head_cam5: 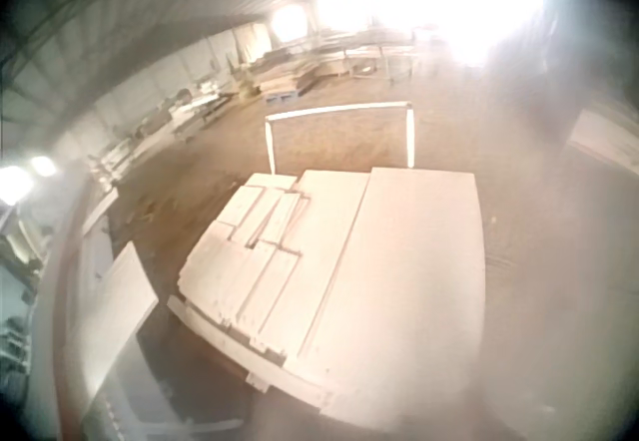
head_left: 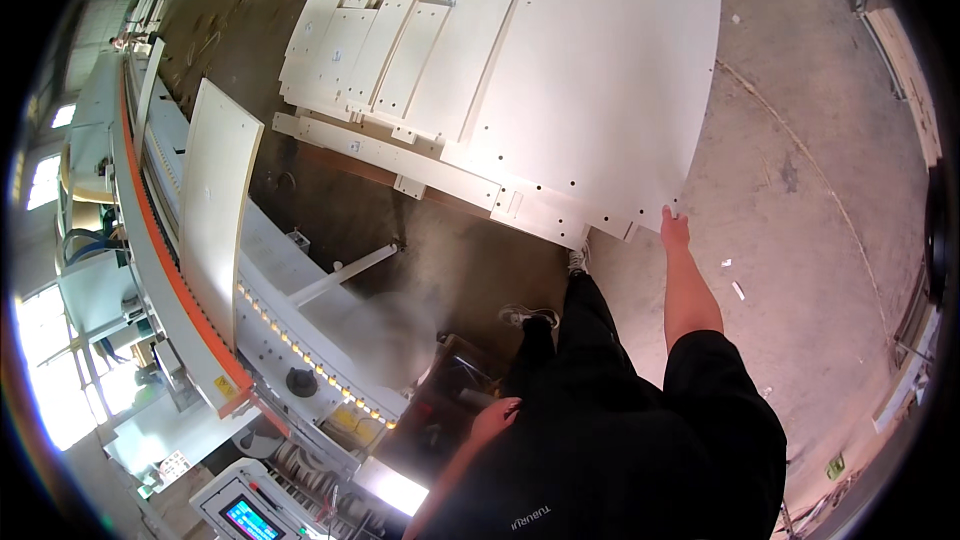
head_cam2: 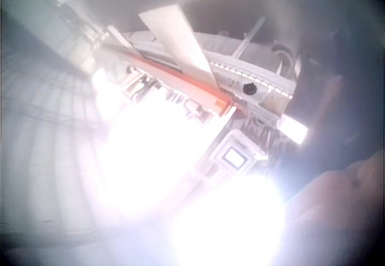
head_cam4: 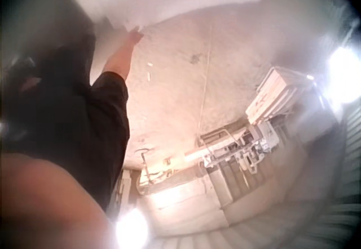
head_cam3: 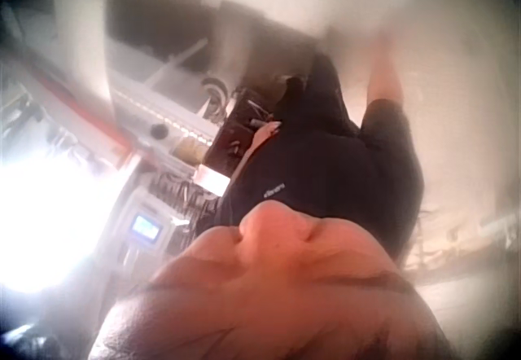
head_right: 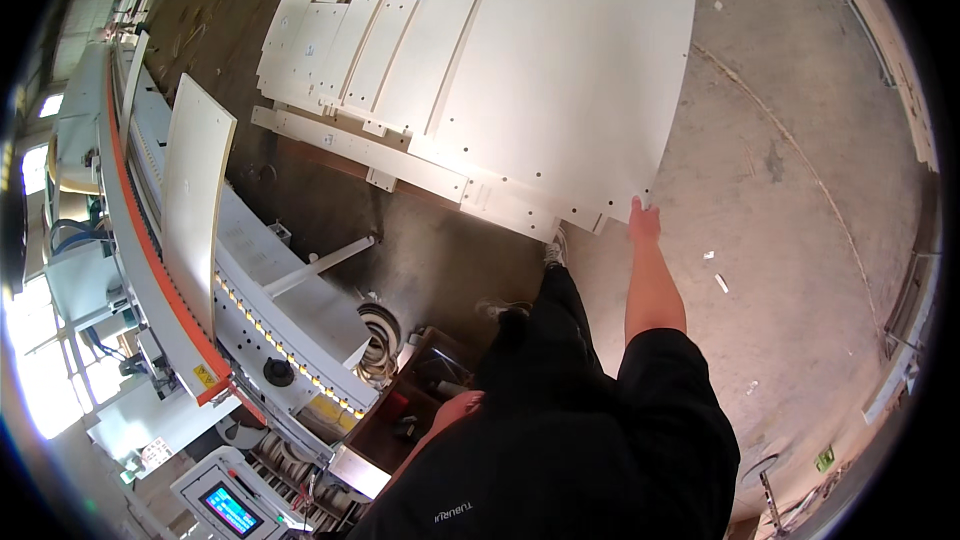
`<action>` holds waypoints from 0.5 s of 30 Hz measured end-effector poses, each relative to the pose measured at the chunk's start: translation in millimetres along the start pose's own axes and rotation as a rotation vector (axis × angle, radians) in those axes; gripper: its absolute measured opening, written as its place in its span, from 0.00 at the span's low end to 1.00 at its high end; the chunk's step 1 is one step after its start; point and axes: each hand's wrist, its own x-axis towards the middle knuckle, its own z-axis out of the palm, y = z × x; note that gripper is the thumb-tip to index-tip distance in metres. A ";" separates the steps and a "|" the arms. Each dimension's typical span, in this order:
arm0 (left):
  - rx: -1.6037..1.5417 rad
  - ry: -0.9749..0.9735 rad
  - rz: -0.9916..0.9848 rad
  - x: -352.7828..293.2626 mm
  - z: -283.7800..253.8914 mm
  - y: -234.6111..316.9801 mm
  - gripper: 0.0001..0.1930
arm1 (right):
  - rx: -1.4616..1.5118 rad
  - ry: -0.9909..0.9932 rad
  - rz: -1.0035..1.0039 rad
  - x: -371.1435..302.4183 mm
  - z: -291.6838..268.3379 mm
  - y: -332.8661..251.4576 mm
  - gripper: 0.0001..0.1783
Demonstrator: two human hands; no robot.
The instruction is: The person repeatedly picks up white rectangular panels from a pile and places them onto a conveyor belt. The person handles the panels one at a time, moving them from a stack on the floor to the machine's input area.
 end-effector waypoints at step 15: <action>0.076 0.200 -0.168 38.3 -60.1 33.1 0.19 | 0.524 -0.392 0.241 -62.8 -16.7 -15.0 0.49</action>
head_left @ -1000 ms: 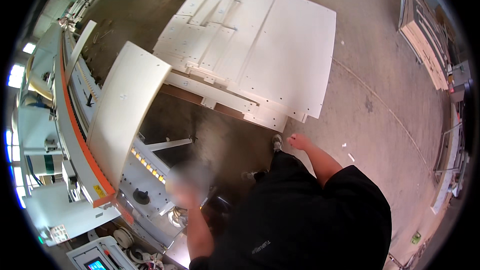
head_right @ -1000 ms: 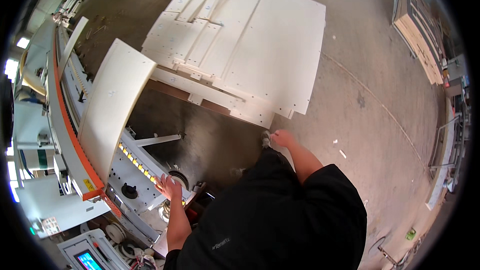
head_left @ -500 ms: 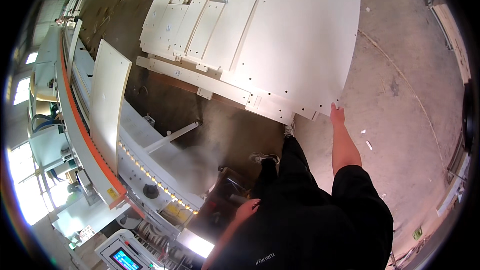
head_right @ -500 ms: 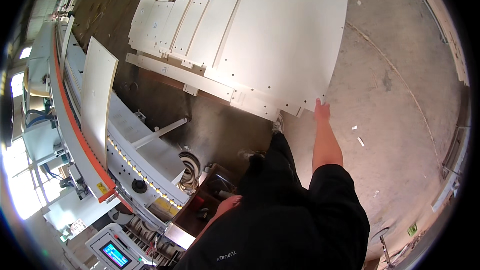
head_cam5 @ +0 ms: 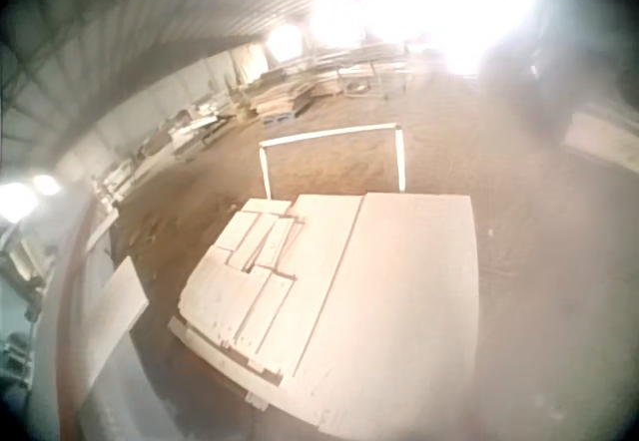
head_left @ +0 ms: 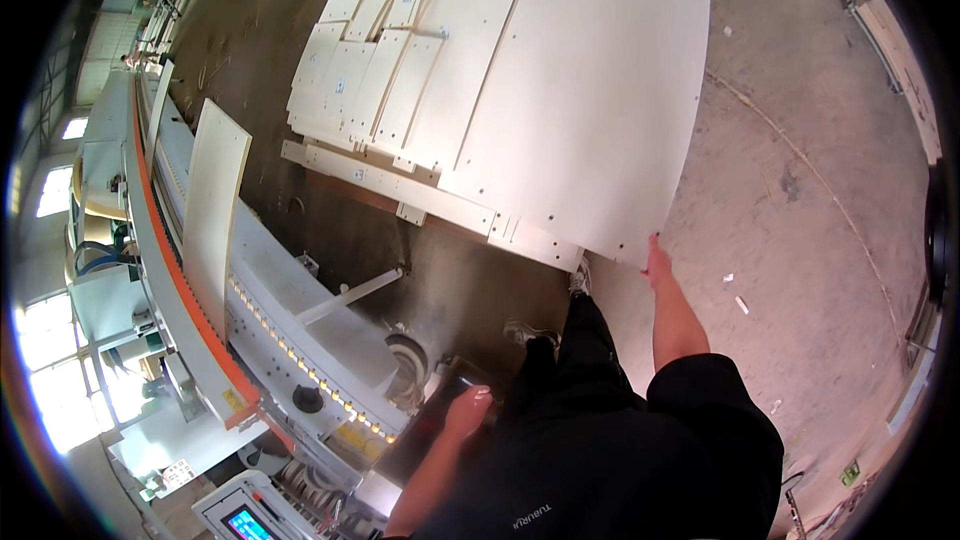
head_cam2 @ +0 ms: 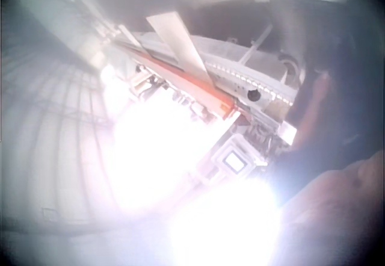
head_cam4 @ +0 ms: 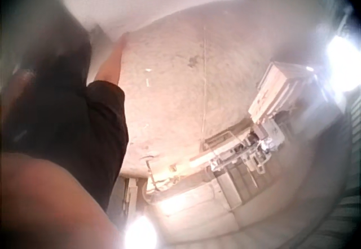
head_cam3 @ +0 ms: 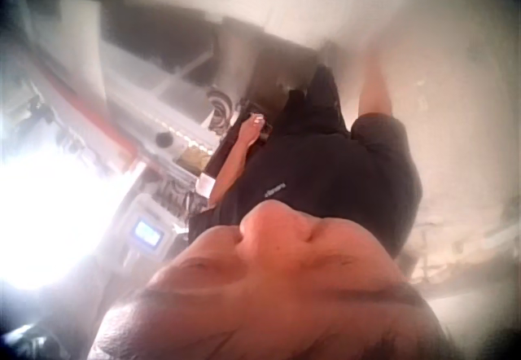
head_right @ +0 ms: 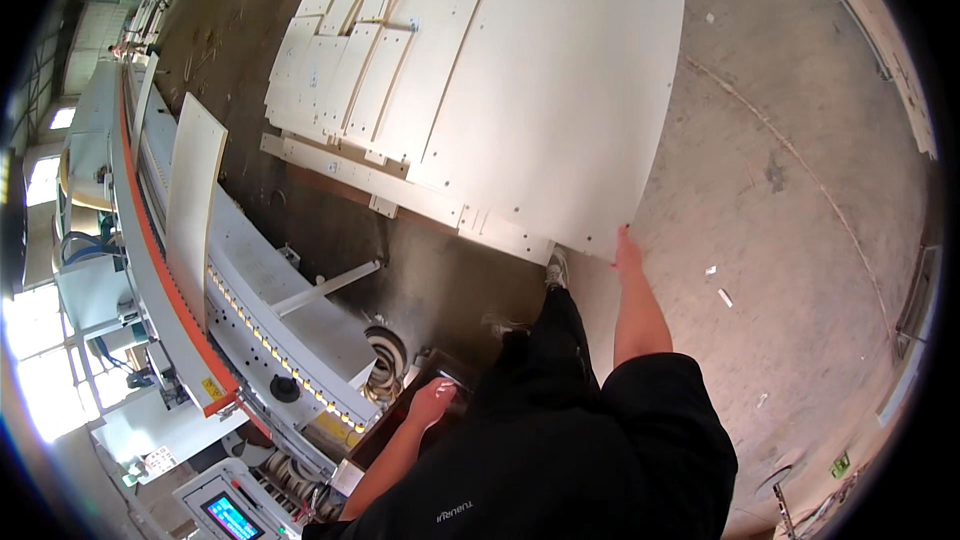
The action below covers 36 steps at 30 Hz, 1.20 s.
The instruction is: The person repeatedly picks up white rectangular panels from a pile and places them onto a conveyor belt. The person handles the panels one at a time, moving them from a stack on the floor to the machine's input area.
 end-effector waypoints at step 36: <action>-1.088 1.103 -0.488 -182.7 -90.6 -204.0 0.26 | 0.610 -0.114 0.147 -105.0 24.9 27.5 0.38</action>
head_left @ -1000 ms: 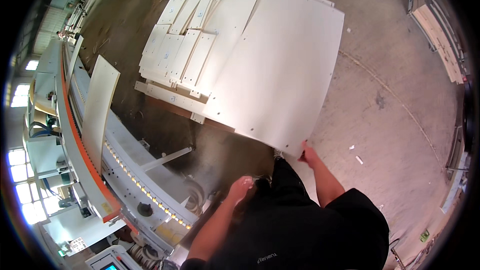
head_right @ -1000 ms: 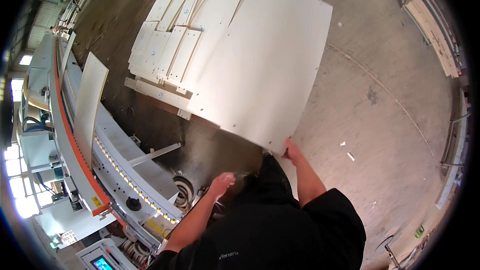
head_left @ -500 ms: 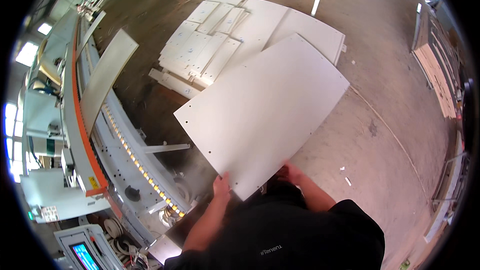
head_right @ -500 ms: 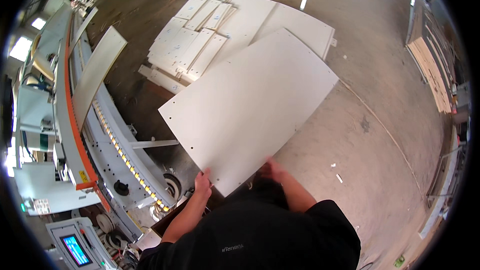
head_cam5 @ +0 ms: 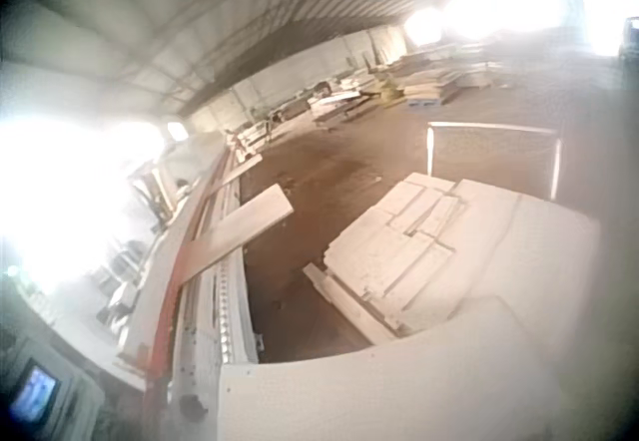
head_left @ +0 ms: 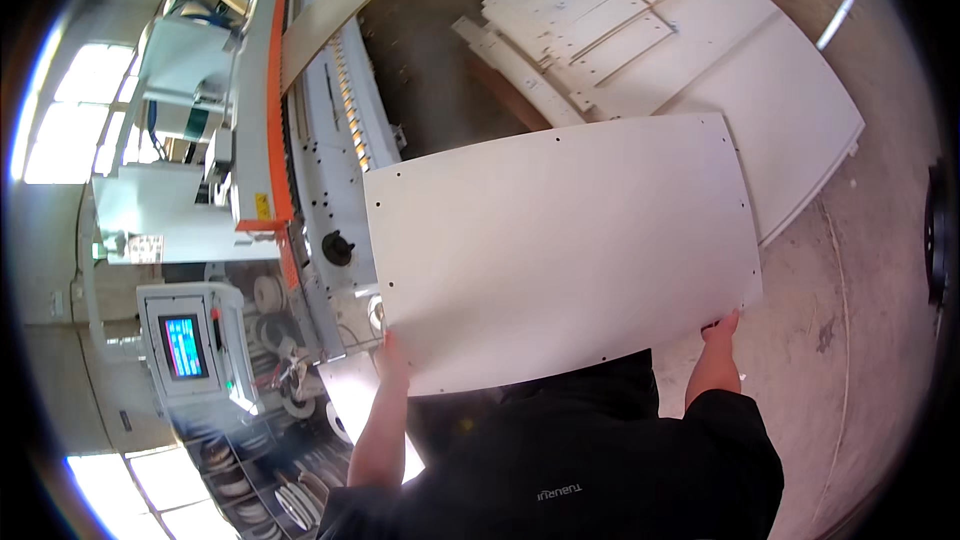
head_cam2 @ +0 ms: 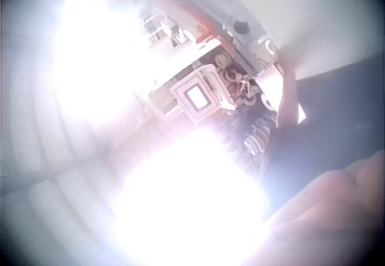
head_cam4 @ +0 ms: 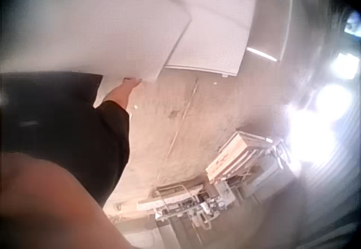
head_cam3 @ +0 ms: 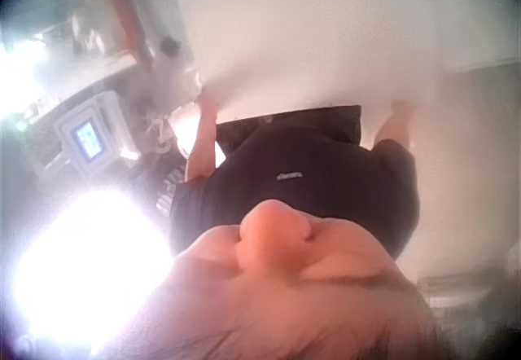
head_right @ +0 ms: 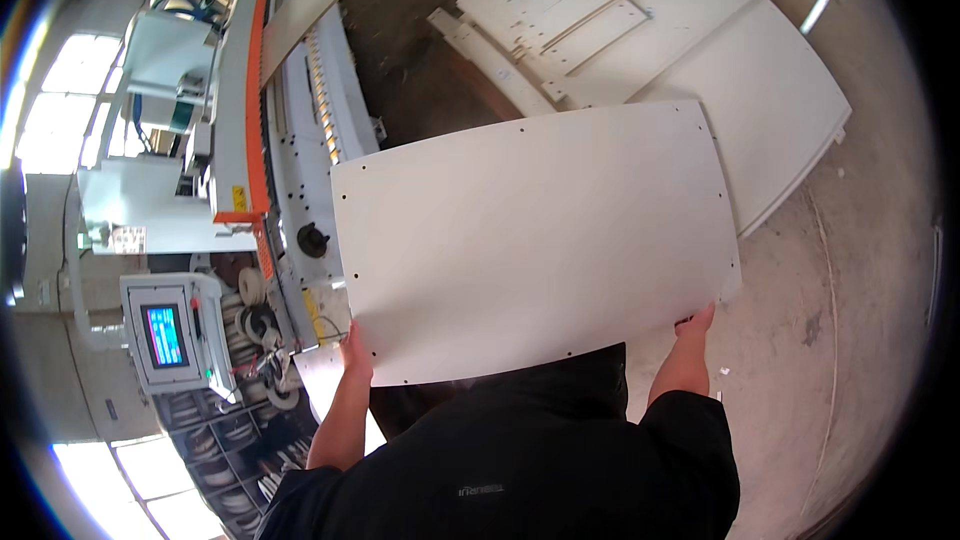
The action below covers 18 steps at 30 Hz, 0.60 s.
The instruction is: The person repeatedly picks up white rectangular panels from a pile and places them onto a conveyor belt. The person handles the panels one at a time, moving them from a stack on the floor to the machine's input area.
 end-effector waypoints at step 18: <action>0.195 0.336 -0.031 49.4 -79.6 -77.1 0.28 | -0.133 -0.033 -0.321 -167.7 73.5 40.4 0.35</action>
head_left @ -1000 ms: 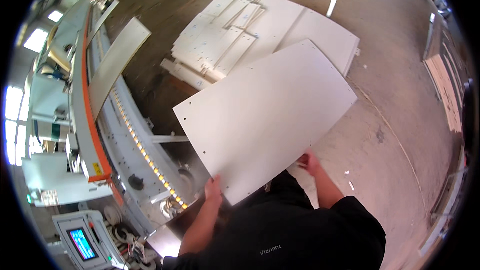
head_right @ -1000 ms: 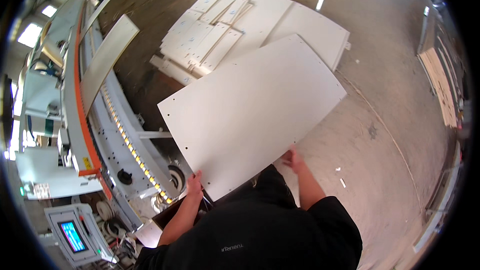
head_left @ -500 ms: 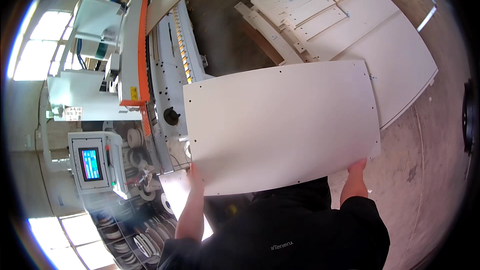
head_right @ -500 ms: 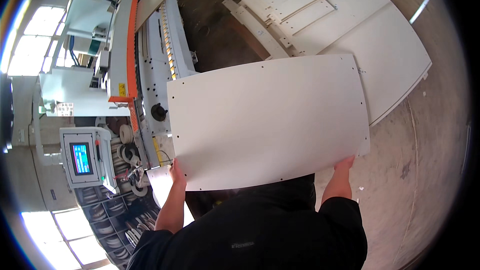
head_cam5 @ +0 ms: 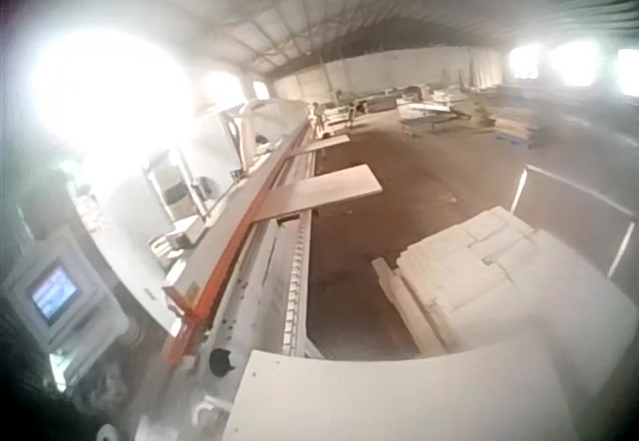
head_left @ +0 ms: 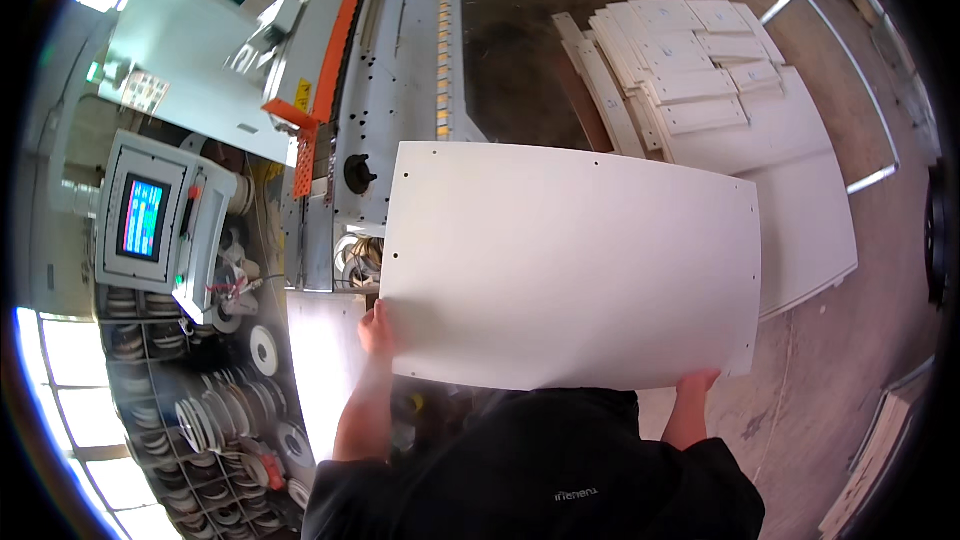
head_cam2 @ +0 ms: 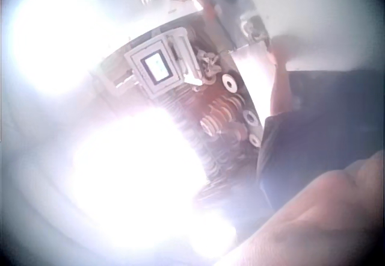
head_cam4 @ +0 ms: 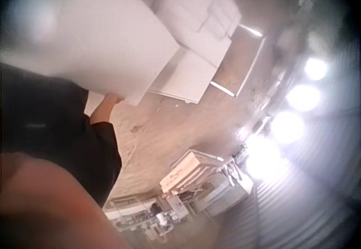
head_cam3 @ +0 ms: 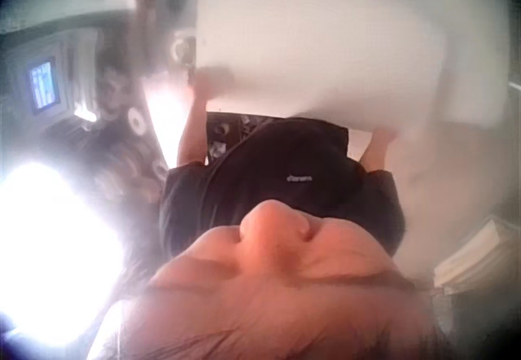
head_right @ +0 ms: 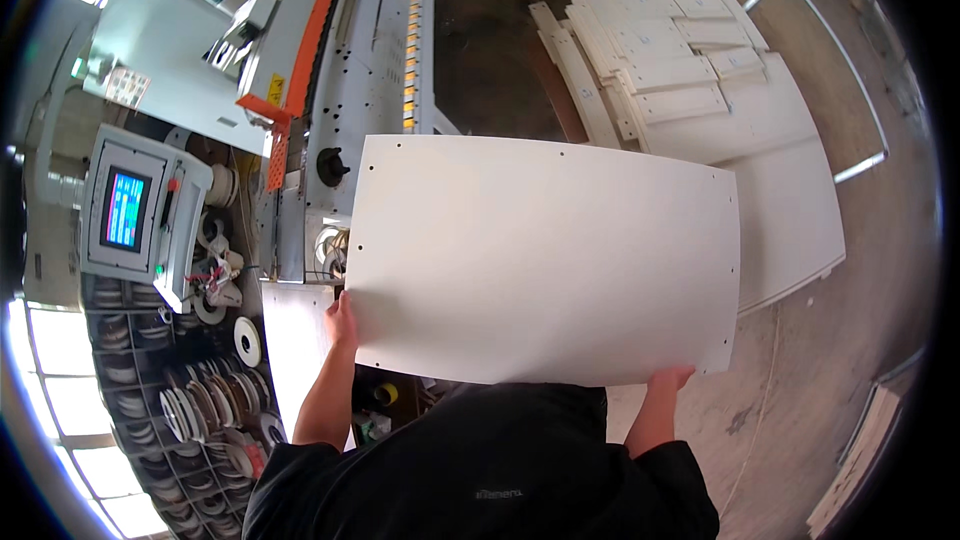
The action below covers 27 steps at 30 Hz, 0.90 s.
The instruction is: The person repeatedly picks up white rectangular panels from a pile and places them onto a conveyor belt. The person handles the panels one at a time, moving them from a stack on the floor to the machine's input area.
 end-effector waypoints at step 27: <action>0.290 0.208 0.562 77.2 -48.8 -38.3 0.27 | -0.945 -1.201 0.148 -230.6 104.9 117.7 0.27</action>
